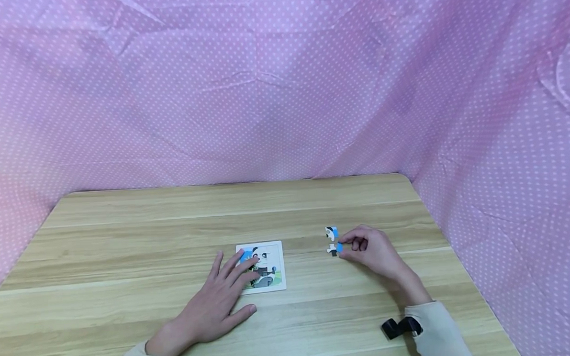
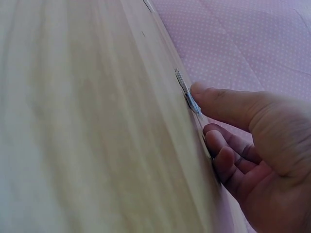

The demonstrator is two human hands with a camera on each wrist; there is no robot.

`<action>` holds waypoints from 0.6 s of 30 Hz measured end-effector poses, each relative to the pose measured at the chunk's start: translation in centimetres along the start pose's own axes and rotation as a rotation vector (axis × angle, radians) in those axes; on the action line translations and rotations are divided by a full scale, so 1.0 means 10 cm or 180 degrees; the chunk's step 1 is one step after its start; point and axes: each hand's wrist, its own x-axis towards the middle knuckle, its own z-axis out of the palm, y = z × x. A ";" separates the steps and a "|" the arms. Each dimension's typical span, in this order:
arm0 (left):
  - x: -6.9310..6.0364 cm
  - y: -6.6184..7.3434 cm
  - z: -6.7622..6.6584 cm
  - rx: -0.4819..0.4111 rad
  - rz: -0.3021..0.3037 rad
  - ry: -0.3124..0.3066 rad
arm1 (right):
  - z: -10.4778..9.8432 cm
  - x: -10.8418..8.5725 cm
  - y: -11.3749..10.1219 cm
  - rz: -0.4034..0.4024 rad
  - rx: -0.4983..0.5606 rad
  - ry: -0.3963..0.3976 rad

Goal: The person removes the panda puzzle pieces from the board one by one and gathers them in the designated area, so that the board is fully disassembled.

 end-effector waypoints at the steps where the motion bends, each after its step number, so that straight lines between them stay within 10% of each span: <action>1: 0.00 0.00 0.00 -0.0011 -0.0016 -0.0025 | 0.00 0.00 0.00 -0.0011 0.0009 0.0015; 18: 0.00 -0.01 -0.02 -0.0136 -0.0123 -0.0234 | 0.24 0.03 -0.28 -0.0615 -0.0101 0.0448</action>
